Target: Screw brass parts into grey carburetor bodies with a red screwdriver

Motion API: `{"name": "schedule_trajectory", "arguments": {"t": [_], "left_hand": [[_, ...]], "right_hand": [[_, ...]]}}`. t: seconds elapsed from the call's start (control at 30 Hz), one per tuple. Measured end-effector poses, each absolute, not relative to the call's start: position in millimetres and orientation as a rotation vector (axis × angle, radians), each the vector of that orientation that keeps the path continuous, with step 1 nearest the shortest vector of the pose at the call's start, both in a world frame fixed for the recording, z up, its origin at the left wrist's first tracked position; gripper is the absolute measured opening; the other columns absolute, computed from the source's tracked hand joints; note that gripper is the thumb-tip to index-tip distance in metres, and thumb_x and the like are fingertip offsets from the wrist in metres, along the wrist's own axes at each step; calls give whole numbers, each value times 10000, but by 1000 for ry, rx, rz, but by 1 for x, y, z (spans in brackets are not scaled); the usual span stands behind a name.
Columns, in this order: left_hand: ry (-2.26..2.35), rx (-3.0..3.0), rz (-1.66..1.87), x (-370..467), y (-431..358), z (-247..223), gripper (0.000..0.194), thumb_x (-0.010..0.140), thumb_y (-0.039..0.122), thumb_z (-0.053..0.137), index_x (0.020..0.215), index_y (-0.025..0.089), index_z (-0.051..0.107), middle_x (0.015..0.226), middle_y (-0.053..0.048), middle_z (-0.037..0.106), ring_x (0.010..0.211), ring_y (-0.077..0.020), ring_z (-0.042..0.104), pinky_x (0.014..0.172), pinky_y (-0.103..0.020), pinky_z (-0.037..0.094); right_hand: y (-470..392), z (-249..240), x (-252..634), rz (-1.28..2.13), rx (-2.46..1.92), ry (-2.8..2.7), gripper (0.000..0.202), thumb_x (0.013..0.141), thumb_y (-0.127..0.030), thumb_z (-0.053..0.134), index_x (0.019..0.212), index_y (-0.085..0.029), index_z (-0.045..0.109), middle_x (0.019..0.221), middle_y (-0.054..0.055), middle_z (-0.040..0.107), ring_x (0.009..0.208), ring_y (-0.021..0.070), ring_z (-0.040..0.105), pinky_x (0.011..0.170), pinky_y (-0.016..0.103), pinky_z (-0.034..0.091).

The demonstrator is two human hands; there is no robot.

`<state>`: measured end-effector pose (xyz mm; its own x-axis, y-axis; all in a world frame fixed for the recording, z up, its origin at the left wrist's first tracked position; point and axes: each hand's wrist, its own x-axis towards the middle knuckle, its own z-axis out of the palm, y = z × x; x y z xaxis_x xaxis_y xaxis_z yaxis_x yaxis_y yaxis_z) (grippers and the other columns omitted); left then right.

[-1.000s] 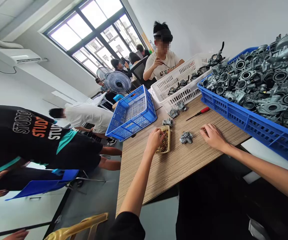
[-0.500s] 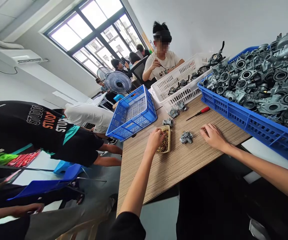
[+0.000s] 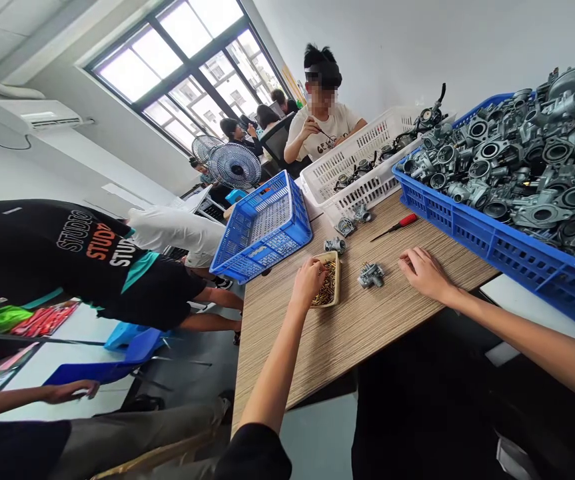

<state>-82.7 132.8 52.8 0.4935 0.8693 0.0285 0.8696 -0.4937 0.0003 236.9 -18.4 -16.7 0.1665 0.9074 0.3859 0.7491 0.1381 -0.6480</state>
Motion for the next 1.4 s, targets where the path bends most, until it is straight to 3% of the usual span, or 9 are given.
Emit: {"name": "schedule_trajectory", "arguments": {"t": [0.37, 0.9, 1.13, 1.4], "left_hand": [[-1561, -2723, -73, -84, 134, 50, 212, 964, 213, 581, 971, 216, 793, 1267, -100, 695, 1161, -267, 680, 1056, -376, 527], [-1586, -2767, -255, -78, 122, 64, 100, 937, 207, 585, 918, 218, 682, 1213, -99, 690, 1122, -259, 699, 1018, -375, 550], [-1217, -2902, -409, -37, 77, 104, 65, 982, 258, 599, 962, 225, 651, 1367, -93, 644, 1233, -251, 646, 1101, -400, 507], [-921, -2907, -134, 8, 36, 106, 78, 984, 224, 606, 1036, 217, 663, 1426, -106, 611, 1220, -265, 625, 1048, -420, 521]], "right_hand": [[-18, -17, 237, 255, -1639, -1608, 212, 1036, -381, 453, 1016, -230, 601, 1056, 127, 713, 1026, 316, 657, 932, 458, 494], [-20, -12, 236, 284, -1664, -1601, 216, 1036, -383, 457, 1027, -229, 607, 1075, 128, 717, 1042, 313, 655, 927, 447, 492], [-19, -13, 237, 291, -1675, -1615, 231, 1035, -387, 459, 1045, -222, 621, 1096, 136, 716, 1045, 315, 655, 943, 456, 490], [-19, -15, 237, 259, -1650, -1614, 219, 1038, -381, 466, 1048, -235, 629, 1065, 127, 712, 1033, 307, 652, 940, 453, 500]]}}
